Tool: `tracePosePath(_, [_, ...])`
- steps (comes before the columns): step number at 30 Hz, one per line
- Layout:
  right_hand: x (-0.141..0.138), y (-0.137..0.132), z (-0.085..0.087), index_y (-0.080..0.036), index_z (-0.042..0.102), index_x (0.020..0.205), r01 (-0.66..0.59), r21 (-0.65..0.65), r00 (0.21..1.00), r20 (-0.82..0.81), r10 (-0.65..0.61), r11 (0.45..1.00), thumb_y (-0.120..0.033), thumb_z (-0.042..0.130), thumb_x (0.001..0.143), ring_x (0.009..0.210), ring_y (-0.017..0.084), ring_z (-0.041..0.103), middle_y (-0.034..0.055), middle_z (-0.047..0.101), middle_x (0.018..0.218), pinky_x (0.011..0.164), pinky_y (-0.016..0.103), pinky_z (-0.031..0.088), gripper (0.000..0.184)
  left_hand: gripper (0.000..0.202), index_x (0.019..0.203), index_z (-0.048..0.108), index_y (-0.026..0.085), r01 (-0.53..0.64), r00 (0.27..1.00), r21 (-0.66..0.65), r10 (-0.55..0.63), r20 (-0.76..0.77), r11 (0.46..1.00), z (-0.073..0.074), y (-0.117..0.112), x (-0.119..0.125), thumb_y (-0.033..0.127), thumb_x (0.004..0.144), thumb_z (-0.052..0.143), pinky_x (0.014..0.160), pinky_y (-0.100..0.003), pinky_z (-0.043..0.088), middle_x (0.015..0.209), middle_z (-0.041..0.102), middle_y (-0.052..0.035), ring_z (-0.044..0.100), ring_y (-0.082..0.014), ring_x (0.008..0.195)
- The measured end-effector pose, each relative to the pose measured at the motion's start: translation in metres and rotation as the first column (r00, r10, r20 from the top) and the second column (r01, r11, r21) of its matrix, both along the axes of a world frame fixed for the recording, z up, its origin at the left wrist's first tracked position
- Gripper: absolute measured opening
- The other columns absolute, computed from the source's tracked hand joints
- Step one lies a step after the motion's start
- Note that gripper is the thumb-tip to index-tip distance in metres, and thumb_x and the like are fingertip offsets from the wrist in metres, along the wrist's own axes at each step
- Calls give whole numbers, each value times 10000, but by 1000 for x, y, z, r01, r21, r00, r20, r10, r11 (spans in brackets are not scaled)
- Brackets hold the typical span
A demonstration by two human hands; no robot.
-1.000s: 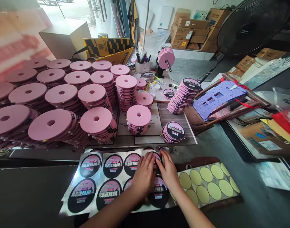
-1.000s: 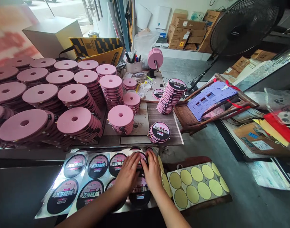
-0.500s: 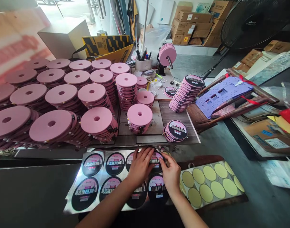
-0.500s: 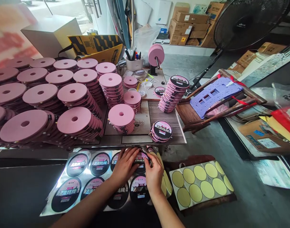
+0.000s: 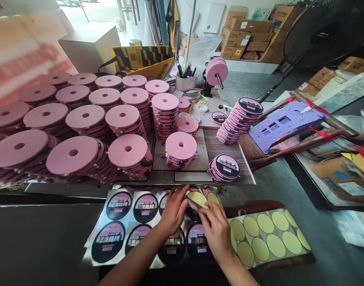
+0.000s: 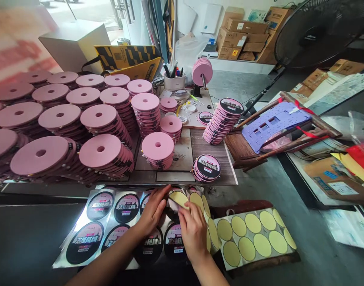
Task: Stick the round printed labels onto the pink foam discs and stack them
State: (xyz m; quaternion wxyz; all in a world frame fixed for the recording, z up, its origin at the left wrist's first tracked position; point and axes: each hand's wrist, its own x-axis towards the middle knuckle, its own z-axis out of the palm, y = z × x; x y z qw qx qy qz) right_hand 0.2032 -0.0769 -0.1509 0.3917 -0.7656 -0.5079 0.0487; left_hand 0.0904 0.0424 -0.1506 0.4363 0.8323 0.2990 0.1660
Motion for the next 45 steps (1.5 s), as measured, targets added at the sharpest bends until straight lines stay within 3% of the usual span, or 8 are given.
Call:
tracePosePath(5, [16,-10,67,-249,656,744,-258,136,954,-123,275,956,-134,566,766,730,202,596,45,622,734,652,322,491,148,354,1160,534,195,-108,987,-89,118,106,990,5,3,-13,277,897,312,999,-442,303,1142,622,-85,536,-207,1077])
tracePosePath(8, [52,35,108,-238,643,703,-45,187,892,-435,124,981,-201,612,752,631,153,575,9,626,675,607,276,466,69,257,1045,585,216,-206,957,-2,201,211,979,27,3,-15,243,866,402,917,-388,389,998,660,-67,575,-199,972])
tracePosePath(12, [89,127,126,-210,635,706,55,249,537,-824,182,967,-262,765,530,585,100,545,-35,625,679,567,228,431,225,401,1272,383,210,-513,788,-50,493,368,857,72,19,7,245,874,400,984,-382,333,1311,441,-105,419,-203,1192])
tracePosePath(16, [90,178,115,-174,635,684,-87,193,291,-933,210,977,-240,795,458,497,64,504,-42,616,617,481,187,381,284,524,1372,231,182,-515,772,-173,542,330,839,91,47,33,305,882,371,1098,-409,105,1474,186,-102,122,-189,1356])
tracePosePath(24, [60,133,129,-178,667,689,-60,212,218,-951,220,975,-209,795,502,476,51,507,-40,627,619,453,159,409,229,488,1327,337,238,-383,729,-445,561,392,809,112,22,12,315,859,451,1095,-371,167,1412,333,-48,246,-196,1312])
tracePosePath(30, [36,92,126,-170,691,677,-51,156,267,-950,164,986,-209,798,536,480,62,528,-10,643,622,452,155,439,182,588,1289,342,256,-48,706,-908,657,264,417,124,-2,-12,189,753,575,627,-318,543,1091,569,-76,604,-182,804])
tracePosePath(34, [33,83,116,-175,697,669,-41,136,269,-953,142,990,-218,806,524,479,59,527,-11,648,619,446,143,439,186,668,1308,345,242,26,729,-956,649,219,293,122,-2,-17,101,697,575,626,-310,547,1109,571,-83,608,-150,747])
tracePosePath(45, [30,76,112,-169,691,648,-10,122,322,-939,119,992,-222,799,520,467,59,515,-10,643,595,445,151,429,175,680,1261,418,250,60,724,-957,647,239,285,116,-6,-20,74,632,606,669,-344,541,1111,567,-78,604,-182,798])
